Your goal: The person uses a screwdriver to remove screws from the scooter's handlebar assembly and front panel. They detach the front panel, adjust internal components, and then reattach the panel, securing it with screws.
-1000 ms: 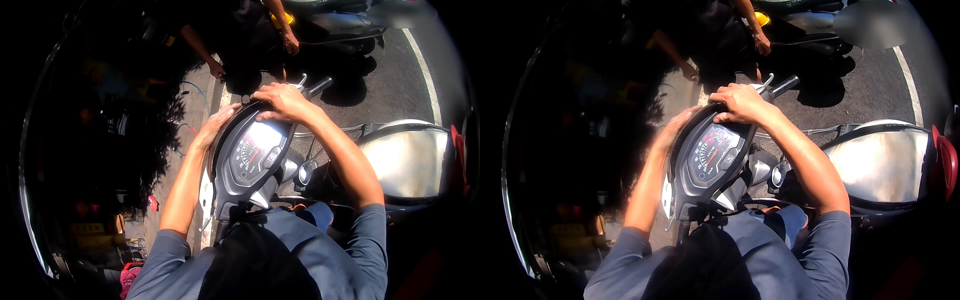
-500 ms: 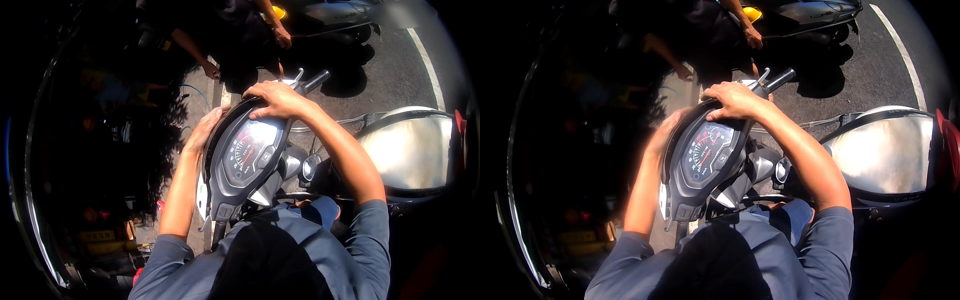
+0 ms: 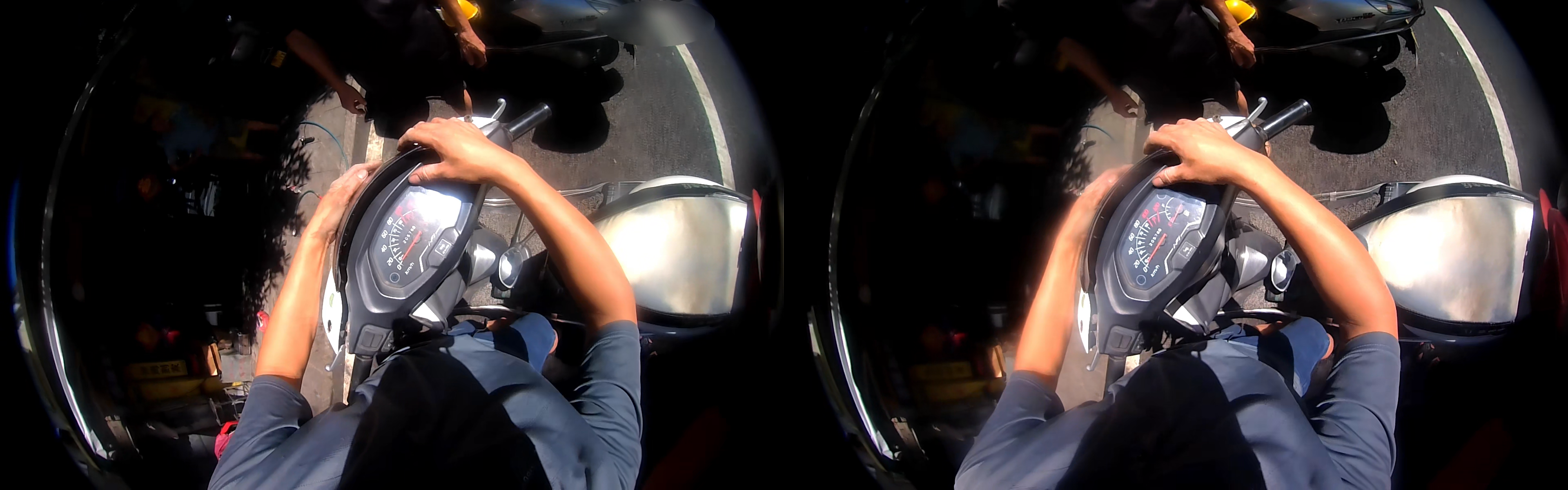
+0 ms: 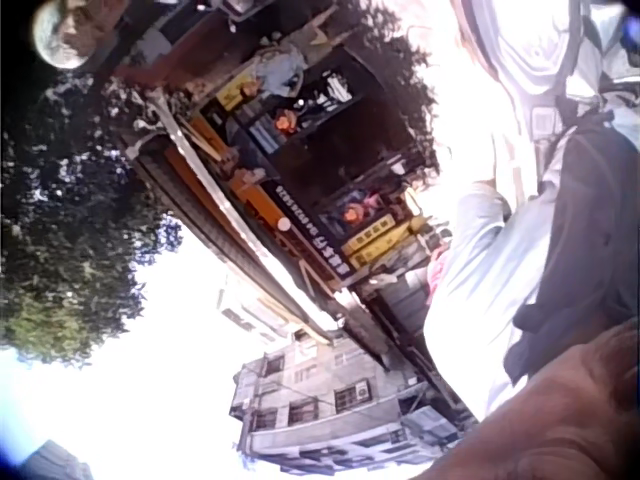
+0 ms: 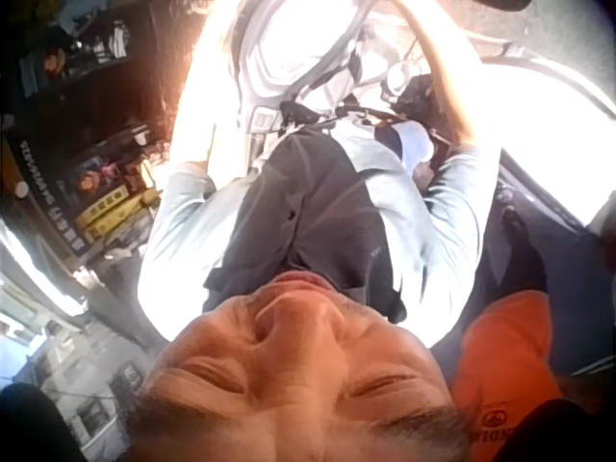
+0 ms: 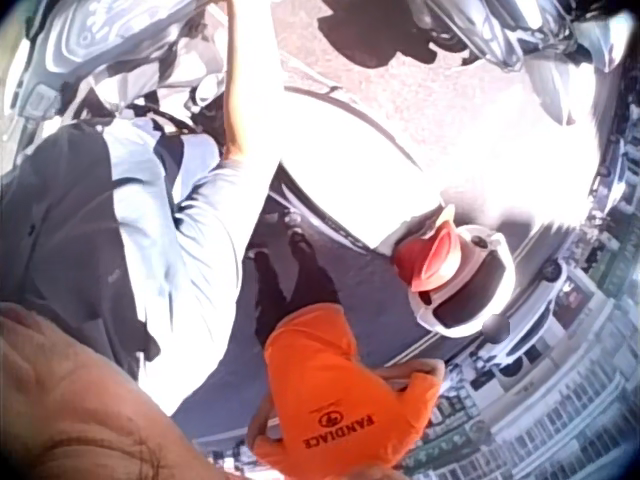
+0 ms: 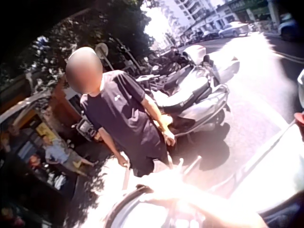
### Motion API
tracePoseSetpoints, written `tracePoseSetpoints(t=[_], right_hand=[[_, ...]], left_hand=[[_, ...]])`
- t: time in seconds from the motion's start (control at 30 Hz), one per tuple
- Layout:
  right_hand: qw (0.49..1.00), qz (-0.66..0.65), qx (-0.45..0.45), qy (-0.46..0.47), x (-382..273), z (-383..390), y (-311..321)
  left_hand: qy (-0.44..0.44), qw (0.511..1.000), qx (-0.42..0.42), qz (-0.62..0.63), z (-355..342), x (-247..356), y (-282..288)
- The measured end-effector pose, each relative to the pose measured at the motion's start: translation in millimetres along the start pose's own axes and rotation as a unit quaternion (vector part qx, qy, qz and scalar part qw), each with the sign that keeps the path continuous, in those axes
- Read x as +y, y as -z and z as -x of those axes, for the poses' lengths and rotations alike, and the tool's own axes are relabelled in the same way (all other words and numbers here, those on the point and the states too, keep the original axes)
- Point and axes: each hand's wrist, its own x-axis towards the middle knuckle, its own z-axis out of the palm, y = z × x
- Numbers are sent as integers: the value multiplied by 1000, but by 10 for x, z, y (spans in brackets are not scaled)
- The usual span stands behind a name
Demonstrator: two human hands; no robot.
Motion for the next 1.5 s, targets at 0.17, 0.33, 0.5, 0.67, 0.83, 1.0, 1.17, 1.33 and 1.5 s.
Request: tracePoseSetpoints(t=[0.17,0.33,0.5,0.67,0.83,1.0,1.17,1.33,1.5], right_hand=[[941,69,314,109,-537,285,-309],[965,61,239,94,-646,362,-543],[960,-14,273,54,-530,254,-304],[959,-258,-29,-113,148,-326,103],[962,-115,-240,-66,-35,-834,146],[955,-141,-252,-74,219,-1011,-210],[907,-233,-330,-118,223,-986,-209],[901,-232,-323,-172,49,-979,-264],[875,-266,-350,-205,169,-857,-26]], left_hand=[[9,1000,-4,22,92,-38,74],[-1,1000,-5,-3,-38,17,52],[-1,1000,6,-27,18,-40,88],[11,1000,1,-27,-32,-1,60],[26,999,37,13,73,-113,115],[-3,985,123,-124,469,-44,106],[29,911,363,-194,2212,-252,-401],[92,865,484,-95,3321,-553,-1555],[82,802,537,-250,2930,-793,-1543]])
